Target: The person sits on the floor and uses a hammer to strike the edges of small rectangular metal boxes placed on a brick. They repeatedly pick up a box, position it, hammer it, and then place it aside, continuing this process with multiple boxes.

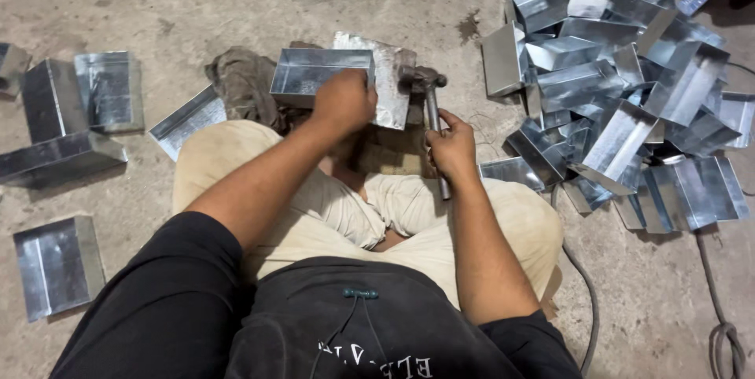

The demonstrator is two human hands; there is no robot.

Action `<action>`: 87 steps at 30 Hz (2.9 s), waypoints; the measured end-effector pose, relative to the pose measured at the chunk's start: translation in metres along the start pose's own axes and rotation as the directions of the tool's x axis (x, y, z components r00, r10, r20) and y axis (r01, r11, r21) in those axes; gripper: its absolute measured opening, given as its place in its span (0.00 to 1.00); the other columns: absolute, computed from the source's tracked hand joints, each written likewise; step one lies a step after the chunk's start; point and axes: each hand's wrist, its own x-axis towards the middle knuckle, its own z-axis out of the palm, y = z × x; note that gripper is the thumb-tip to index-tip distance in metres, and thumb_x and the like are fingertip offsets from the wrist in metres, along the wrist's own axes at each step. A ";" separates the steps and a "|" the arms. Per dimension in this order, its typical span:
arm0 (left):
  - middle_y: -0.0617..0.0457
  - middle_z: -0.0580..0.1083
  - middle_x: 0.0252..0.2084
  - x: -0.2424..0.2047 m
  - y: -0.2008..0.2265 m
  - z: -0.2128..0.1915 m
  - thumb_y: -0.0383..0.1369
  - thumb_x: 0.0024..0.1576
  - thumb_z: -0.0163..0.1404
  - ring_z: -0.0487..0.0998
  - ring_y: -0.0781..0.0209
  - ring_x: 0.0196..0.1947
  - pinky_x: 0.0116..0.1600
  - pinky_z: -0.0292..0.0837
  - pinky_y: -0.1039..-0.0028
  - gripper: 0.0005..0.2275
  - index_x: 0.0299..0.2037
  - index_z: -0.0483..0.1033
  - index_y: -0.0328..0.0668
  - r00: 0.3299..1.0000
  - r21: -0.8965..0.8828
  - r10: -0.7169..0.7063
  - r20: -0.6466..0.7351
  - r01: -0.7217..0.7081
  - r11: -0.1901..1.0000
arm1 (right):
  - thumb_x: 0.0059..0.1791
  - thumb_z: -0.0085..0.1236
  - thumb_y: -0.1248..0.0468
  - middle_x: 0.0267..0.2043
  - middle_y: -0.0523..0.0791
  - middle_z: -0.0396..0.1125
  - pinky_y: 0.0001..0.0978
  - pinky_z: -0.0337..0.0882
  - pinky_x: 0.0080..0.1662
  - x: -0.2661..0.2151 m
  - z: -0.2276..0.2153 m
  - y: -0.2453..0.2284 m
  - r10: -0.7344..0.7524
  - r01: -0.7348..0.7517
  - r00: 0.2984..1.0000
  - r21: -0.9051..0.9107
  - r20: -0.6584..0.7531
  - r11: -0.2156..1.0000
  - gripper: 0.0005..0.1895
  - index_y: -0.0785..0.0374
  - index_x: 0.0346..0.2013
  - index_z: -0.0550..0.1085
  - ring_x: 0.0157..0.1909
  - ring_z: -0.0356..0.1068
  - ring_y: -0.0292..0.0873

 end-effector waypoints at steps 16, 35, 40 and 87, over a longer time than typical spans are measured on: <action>0.43 0.62 0.71 0.028 -0.023 -0.060 0.55 0.36 0.68 0.60 0.38 0.69 0.73 0.46 0.46 0.56 0.77 0.51 0.54 0.904 0.435 0.073 0.421 -0.271 0.859 | 0.54 0.61 0.75 0.37 0.44 0.70 0.26 0.69 0.37 -0.051 -0.018 -0.064 -0.528 0.551 0.811 0.030 -0.253 0.834 0.30 0.66 0.71 0.67 0.34 0.66 0.34; 0.43 0.62 0.69 0.033 -0.038 -0.059 0.51 0.35 0.70 0.60 0.40 0.67 0.70 0.47 0.48 0.55 0.76 0.53 0.55 0.919 0.420 0.079 0.387 -0.252 0.872 | 0.50 0.66 0.70 0.39 0.48 0.75 0.33 0.75 0.41 -0.064 0.003 -0.079 -0.663 0.591 0.743 -0.374 -0.094 0.715 0.20 0.56 0.57 0.77 0.40 0.77 0.41; 0.43 0.63 0.68 0.037 -0.037 -0.057 0.50 0.33 0.70 0.60 0.39 0.67 0.68 0.48 0.48 0.55 0.76 0.54 0.55 0.930 0.396 0.120 0.347 -0.261 0.880 | 0.54 0.62 0.68 0.38 0.44 0.73 0.30 0.75 0.39 -0.067 0.004 -0.081 -0.722 0.688 0.653 -0.222 -0.228 0.691 0.12 0.53 0.51 0.76 0.37 0.76 0.38; 0.38 0.45 0.79 0.024 -0.060 -0.080 0.49 0.38 0.65 0.52 0.40 0.76 0.73 0.48 0.52 0.64 0.78 0.25 0.50 0.894 -0.381 -0.090 0.438 0.276 0.883 | 0.51 0.64 0.69 0.33 0.41 0.71 0.21 0.59 0.28 -0.060 -0.008 -0.061 -0.351 0.335 0.932 -0.152 -0.092 0.930 0.23 0.60 0.62 0.75 0.25 0.57 0.27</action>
